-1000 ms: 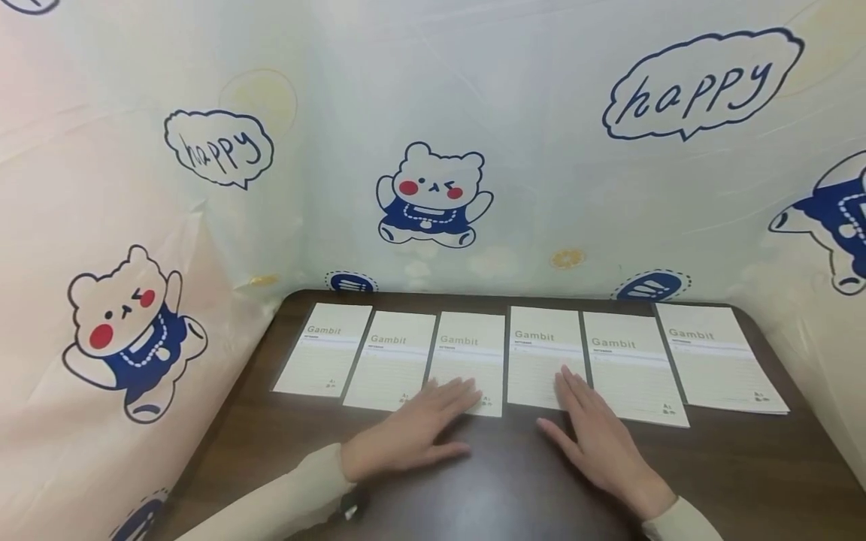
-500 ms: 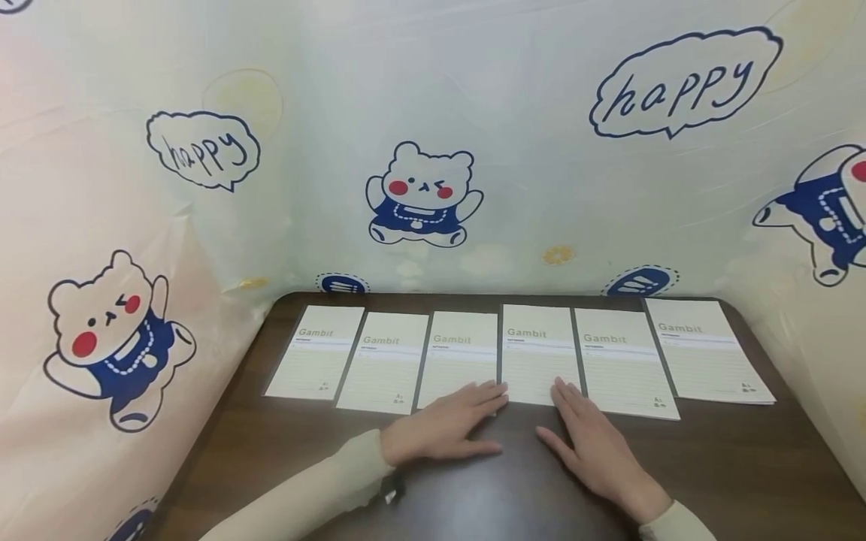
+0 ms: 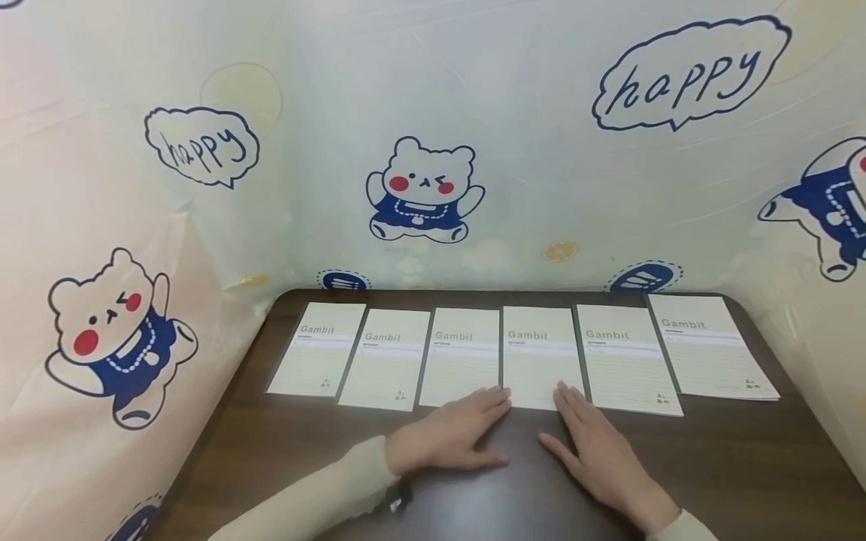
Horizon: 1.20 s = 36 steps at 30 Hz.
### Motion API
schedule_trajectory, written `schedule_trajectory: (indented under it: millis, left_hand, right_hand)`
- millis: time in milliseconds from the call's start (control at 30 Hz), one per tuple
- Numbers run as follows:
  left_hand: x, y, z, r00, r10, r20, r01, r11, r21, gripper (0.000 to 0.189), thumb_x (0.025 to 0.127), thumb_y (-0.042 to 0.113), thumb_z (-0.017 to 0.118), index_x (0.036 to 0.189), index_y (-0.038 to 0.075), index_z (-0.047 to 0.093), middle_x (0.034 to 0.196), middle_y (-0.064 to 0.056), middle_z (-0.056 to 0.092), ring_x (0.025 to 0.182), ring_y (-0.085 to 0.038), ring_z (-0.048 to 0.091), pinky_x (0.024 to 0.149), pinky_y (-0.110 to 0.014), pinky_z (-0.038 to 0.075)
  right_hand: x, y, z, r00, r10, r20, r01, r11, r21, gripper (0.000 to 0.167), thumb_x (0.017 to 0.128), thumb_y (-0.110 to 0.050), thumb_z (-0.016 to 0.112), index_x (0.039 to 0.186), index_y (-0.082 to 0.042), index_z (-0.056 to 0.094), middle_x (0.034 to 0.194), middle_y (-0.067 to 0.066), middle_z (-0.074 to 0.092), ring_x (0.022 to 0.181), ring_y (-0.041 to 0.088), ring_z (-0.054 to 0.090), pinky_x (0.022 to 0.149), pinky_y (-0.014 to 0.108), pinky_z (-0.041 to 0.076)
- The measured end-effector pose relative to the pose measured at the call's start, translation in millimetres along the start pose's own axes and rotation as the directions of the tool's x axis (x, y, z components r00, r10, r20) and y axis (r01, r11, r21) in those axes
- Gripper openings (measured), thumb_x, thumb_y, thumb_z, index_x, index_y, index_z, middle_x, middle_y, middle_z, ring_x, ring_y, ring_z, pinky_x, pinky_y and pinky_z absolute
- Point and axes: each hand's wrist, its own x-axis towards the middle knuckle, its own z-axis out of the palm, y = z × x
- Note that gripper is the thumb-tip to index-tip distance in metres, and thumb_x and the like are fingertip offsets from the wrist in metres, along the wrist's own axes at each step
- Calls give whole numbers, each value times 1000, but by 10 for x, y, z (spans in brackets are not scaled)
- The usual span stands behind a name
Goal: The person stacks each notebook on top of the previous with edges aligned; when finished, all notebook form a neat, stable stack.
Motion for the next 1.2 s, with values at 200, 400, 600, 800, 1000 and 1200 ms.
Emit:
schedule_trajectory:
  millis: [200, 400, 600, 800, 1000, 1200]
  left_hand:
    - [-118, 127, 53, 999, 39, -16, -37, 995, 98, 85, 102, 70, 42, 160, 8, 40, 170, -9, 34, 159, -22, 32, 130, -31, 27]
    - [-210, 250, 58, 997, 78, -23, -74, 987, 143, 83, 103, 68, 44, 157, 5, 44, 168, -12, 38, 157, -23, 36, 129, -29, 28]
    - [-257, 309, 86, 997, 71, -30, -68, 995, 76, 78, 104, 64, 47, 157, 7, 46, 168, -11, 38, 156, -23, 37, 127, -30, 33]
    - [-246, 280, 110, 969, -143, -199, 56, 920, -388, 59, 105, 52, 56, 146, 9, 59, 151, -6, 60, 139, -17, 58, 114, -29, 49]
    - [-224, 240, 109, 870, -427, -245, 55, 579, -814, 49, 102, 37, 68, 134, 1, 67, 128, -16, 74, 108, -19, 75, 90, -21, 59]
    - [-248, 273, 112, 854, -517, -57, 116, 298, -947, 50, 101, 37, 67, 137, 2, 65, 132, -16, 73, 118, -27, 73, 96, -32, 60]
  right_hand:
    - [-165, -80, -11, 1000, 8, 2, -8, 1000, -5, 79, 103, -60, 54, 160, -8, 40, 168, 15, 37, 152, 42, 39, 113, 64, 40]
    - [-272, -147, -10, 1000, 29, 10, -29, 999, -18, 77, 102, -61, 55, 158, -9, 45, 165, 14, 42, 150, 42, 43, 114, 64, 40]
    - [-321, -168, -16, 999, 49, 10, -49, 999, 13, 75, 101, -61, 58, 154, -8, 51, 162, 15, 46, 148, 42, 45, 114, 64, 38]
    - [-267, -132, -75, 987, 84, -134, -67, 989, 130, 57, 100, -44, 69, 141, -5, 63, 148, 18, 61, 136, 41, 57, 111, 59, 42]
    - [-237, -9, -170, 923, 241, -300, -158, 948, 276, 40, 94, -23, 80, 127, -5, 70, 120, 14, 74, 97, 14, 72, 74, 17, 56]
    - [-255, 85, -246, 913, 394, -106, -317, 849, 423, 46, 100, -33, 71, 136, -5, 64, 130, 20, 72, 91, -20, 58, 73, 11, 53]
